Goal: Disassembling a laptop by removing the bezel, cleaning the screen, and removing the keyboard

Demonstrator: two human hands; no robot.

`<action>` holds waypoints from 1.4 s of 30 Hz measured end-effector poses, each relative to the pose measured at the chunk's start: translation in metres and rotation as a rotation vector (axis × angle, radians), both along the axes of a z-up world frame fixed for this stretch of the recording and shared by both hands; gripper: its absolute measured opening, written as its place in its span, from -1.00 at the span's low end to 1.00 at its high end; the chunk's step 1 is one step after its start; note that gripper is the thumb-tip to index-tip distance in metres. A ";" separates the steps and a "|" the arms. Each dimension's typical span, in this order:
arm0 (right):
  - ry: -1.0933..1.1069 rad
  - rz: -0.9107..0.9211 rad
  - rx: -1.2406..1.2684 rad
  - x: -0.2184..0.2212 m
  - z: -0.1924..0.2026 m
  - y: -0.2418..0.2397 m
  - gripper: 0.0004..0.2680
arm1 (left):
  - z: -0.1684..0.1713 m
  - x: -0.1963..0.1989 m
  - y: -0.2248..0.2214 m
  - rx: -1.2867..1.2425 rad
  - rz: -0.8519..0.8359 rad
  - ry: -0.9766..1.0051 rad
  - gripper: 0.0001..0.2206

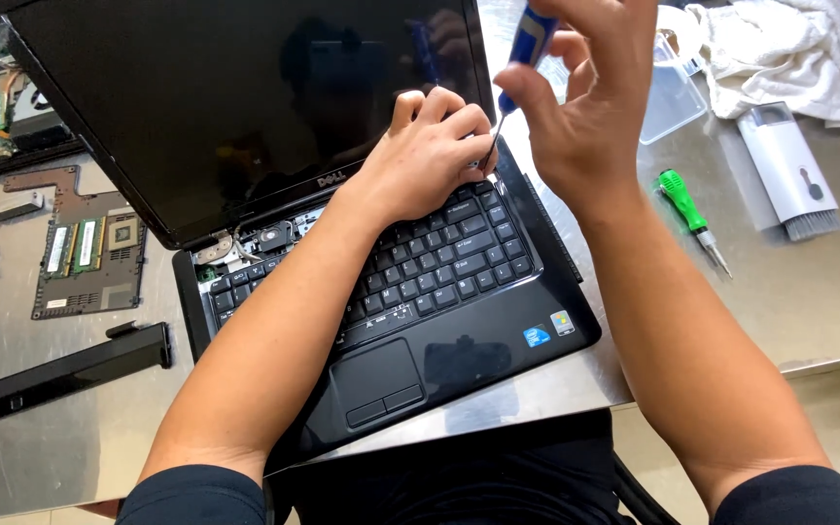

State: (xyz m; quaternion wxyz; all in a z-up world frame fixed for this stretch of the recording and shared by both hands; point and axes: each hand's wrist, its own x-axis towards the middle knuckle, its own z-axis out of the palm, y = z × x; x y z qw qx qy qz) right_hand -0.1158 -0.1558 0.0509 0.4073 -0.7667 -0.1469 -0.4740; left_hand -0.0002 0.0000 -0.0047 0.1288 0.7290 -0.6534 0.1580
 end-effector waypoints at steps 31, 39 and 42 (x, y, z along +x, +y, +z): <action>-0.100 0.076 0.124 -0.006 -0.004 0.003 -0.86 | -0.007 0.011 -0.006 -0.086 -0.081 -0.114 -0.84; -0.099 0.037 0.055 -0.007 -0.006 -0.004 -0.84 | 0.011 0.010 -0.001 -0.012 -0.126 0.147 -0.90; -0.104 0.042 0.038 -0.006 -0.007 0.000 -0.83 | 0.014 0.011 0.002 0.024 -0.117 0.205 -0.85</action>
